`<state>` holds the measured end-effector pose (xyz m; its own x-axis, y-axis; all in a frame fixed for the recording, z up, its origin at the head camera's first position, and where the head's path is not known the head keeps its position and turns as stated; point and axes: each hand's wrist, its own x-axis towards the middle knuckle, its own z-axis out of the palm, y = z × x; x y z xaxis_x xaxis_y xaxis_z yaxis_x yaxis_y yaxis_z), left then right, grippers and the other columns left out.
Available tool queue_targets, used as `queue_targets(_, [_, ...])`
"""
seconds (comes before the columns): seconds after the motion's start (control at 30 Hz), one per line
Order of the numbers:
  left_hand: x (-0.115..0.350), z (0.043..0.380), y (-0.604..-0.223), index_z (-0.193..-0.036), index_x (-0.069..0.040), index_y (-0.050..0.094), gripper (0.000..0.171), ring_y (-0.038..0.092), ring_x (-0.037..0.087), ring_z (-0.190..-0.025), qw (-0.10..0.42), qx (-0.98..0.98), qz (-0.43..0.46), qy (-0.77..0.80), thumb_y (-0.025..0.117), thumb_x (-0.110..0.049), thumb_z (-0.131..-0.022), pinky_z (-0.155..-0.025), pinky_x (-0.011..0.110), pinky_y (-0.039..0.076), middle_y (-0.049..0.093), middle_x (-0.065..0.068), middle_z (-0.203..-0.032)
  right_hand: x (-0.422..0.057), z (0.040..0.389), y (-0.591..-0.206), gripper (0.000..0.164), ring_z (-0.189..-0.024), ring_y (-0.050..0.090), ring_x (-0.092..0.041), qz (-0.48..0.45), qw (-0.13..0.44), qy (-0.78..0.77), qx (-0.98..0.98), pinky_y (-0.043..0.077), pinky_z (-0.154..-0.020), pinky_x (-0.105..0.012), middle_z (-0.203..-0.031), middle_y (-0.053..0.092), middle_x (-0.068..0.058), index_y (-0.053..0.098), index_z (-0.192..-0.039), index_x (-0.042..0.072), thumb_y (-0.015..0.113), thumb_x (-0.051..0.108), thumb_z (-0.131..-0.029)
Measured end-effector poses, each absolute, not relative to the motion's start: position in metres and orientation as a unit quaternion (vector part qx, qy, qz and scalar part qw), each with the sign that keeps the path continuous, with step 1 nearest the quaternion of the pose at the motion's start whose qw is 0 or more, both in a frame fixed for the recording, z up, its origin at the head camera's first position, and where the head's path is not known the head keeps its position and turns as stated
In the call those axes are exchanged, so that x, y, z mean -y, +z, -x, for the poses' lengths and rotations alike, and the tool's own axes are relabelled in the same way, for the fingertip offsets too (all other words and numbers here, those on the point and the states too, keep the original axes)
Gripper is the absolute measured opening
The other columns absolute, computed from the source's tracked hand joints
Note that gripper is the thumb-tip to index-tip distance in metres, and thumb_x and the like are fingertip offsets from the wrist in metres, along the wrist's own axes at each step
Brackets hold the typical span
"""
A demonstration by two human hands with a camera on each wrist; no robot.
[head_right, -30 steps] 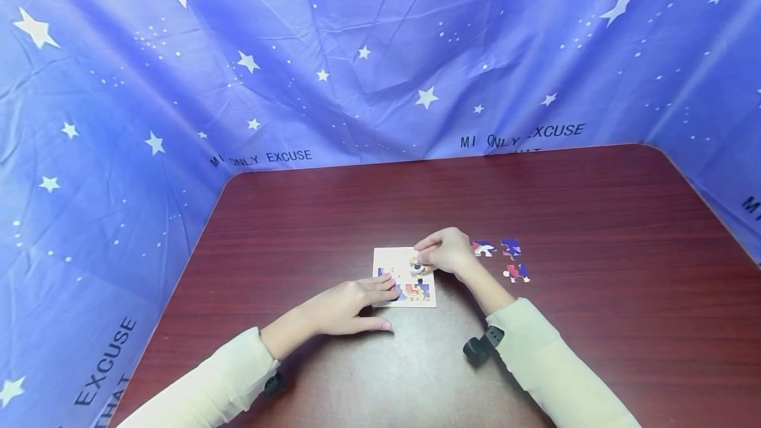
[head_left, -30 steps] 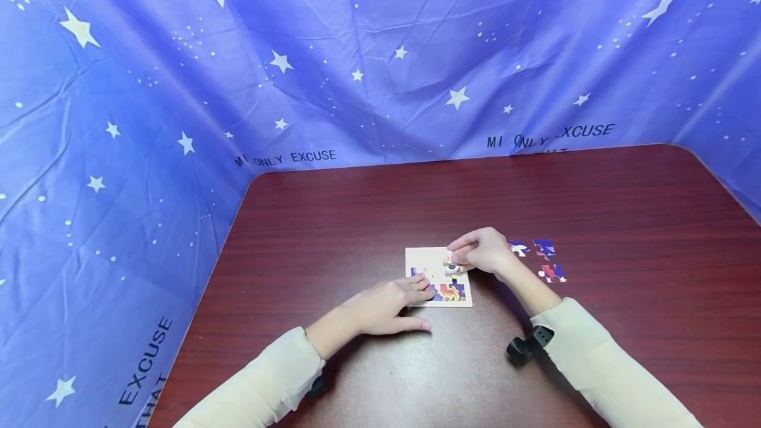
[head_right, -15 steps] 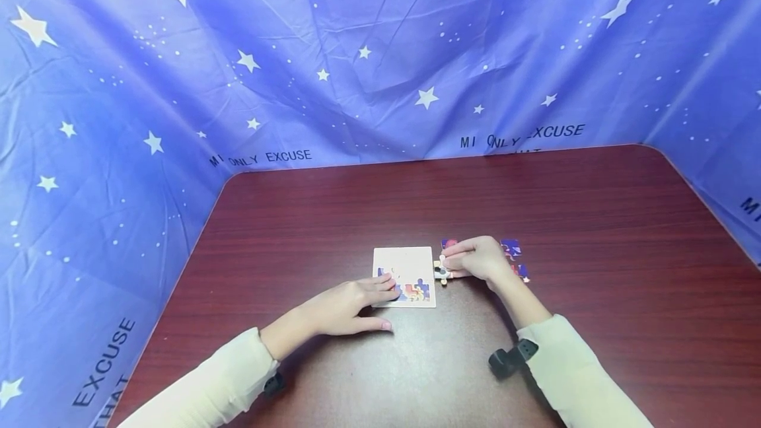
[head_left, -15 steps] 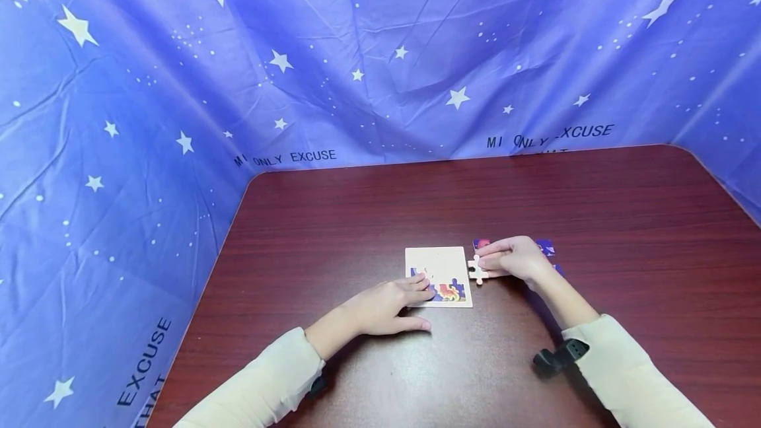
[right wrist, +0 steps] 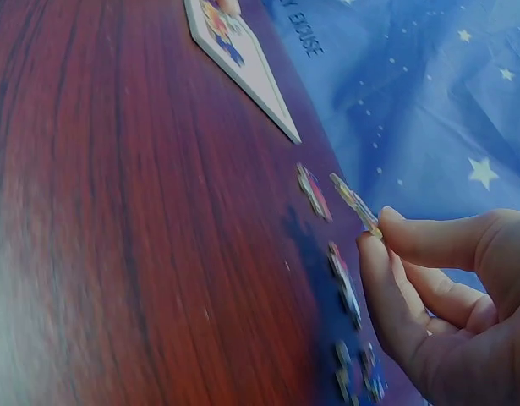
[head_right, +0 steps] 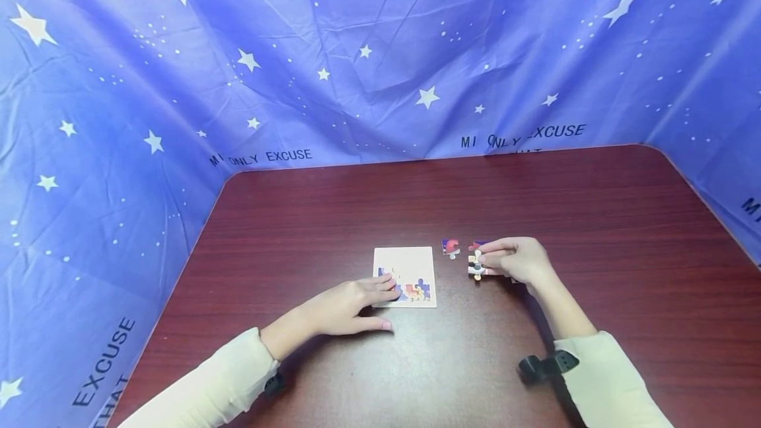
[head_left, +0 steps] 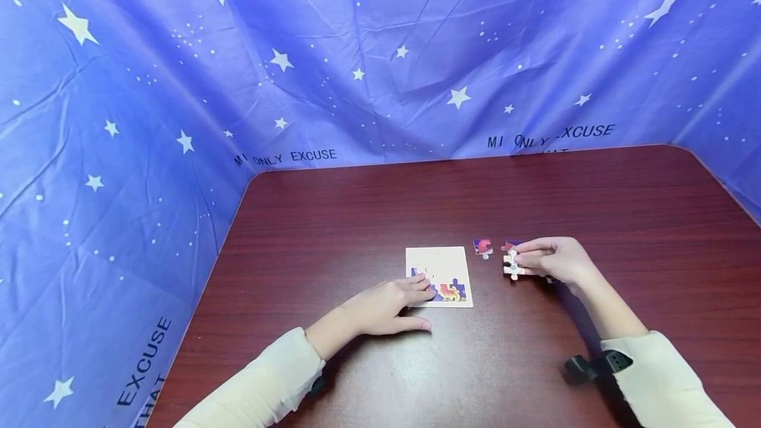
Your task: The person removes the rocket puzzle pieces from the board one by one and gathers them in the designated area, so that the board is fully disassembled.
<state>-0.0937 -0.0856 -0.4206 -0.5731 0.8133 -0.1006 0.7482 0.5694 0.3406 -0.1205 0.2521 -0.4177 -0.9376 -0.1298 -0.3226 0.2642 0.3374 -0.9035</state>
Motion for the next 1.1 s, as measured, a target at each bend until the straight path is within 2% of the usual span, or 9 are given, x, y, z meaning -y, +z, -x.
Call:
queue_targets(0.13, [0.086,0.094,-0.421,-0.139,-0.013,0.052,0.06,0.036,0.017,-0.144,0.123,-0.877,-0.446,0.134,0.054,-0.052,-0.093,-0.118,0.033,0.033,0.045,0.006,-0.15,-0.262,0.117,-0.417,0.051,-0.071,0.067,0.005,-0.047,0.165,-0.568,-0.805,0.06,-0.069,-0.022,-0.076,0.072,0.017,0.054,-0.122,-0.019,0.071,0.013,-0.086])
queue_targets(0.3, [0.086,0.095,-0.421,-0.139,-0.014,0.053,0.059,0.036,0.017,-0.144,0.121,-0.877,-0.445,0.134,0.054,-0.052,-0.093,-0.118,0.032,0.033,0.045,0.006,-0.149,-0.265,0.114,-0.418,0.047,-0.068,0.067,0.005,-0.046,0.152,-0.544,-0.824,0.06,-0.066,-0.021,-0.074,0.072,0.016,0.057,-0.119,-0.019,0.071,0.01,-0.085])
queue_targets(0.5, [0.085,0.096,-0.42,-0.138,-0.014,0.053,0.059,0.037,0.016,-0.143,0.123,-0.878,-0.441,0.137,0.055,-0.052,-0.093,-0.118,0.032,0.034,0.046,0.005,-0.149,-0.258,0.109,-0.414,0.034,-0.057,0.062,0.004,-0.025,0.096,-0.428,-0.899,0.052,-0.052,-0.02,-0.077,0.076,-0.001,0.071,-0.104,-0.005,0.076,0.019,-0.081])
queue_targets(0.6, [0.085,0.096,-0.42,-0.138,-0.014,0.054,0.059,0.038,0.016,-0.143,0.12,-0.879,-0.441,0.137,0.056,-0.052,-0.092,-0.118,0.032,0.034,0.047,0.005,-0.149,-0.254,0.108,-0.413,0.028,-0.055,0.059,0.002,-0.013,0.077,-0.388,-0.918,0.048,-0.05,-0.02,-0.078,0.076,-0.006,0.074,-0.098,0.0,0.076,0.02,-0.08])
queue_targets(0.83, [0.084,0.096,-0.42,-0.136,-0.014,0.055,0.058,0.04,0.017,-0.142,0.114,-0.877,-0.446,0.135,0.056,-0.051,-0.092,-0.117,0.032,0.035,0.049,0.006,-0.147,-0.25,0.108,-0.415,0.017,-0.059,0.059,0.005,0.001,0.039,-0.335,-0.942,0.042,-0.055,-0.016,-0.075,0.076,-0.006,0.076,-0.088,0.005,0.075,0.019,-0.078])
queue_targets(1.1, [0.083,0.095,-0.421,-0.137,-0.014,0.055,0.058,0.039,0.016,-0.142,0.117,-0.878,-0.444,0.134,0.056,-0.051,-0.092,-0.117,0.032,0.035,0.048,0.005,-0.147,-0.251,0.108,-0.417,0.01,-0.06,0.06,0.005,0.015,-0.003,-0.309,-0.951,0.041,-0.06,-0.017,-0.074,0.076,-0.006,0.077,-0.085,0.008,0.075,0.015,-0.077])
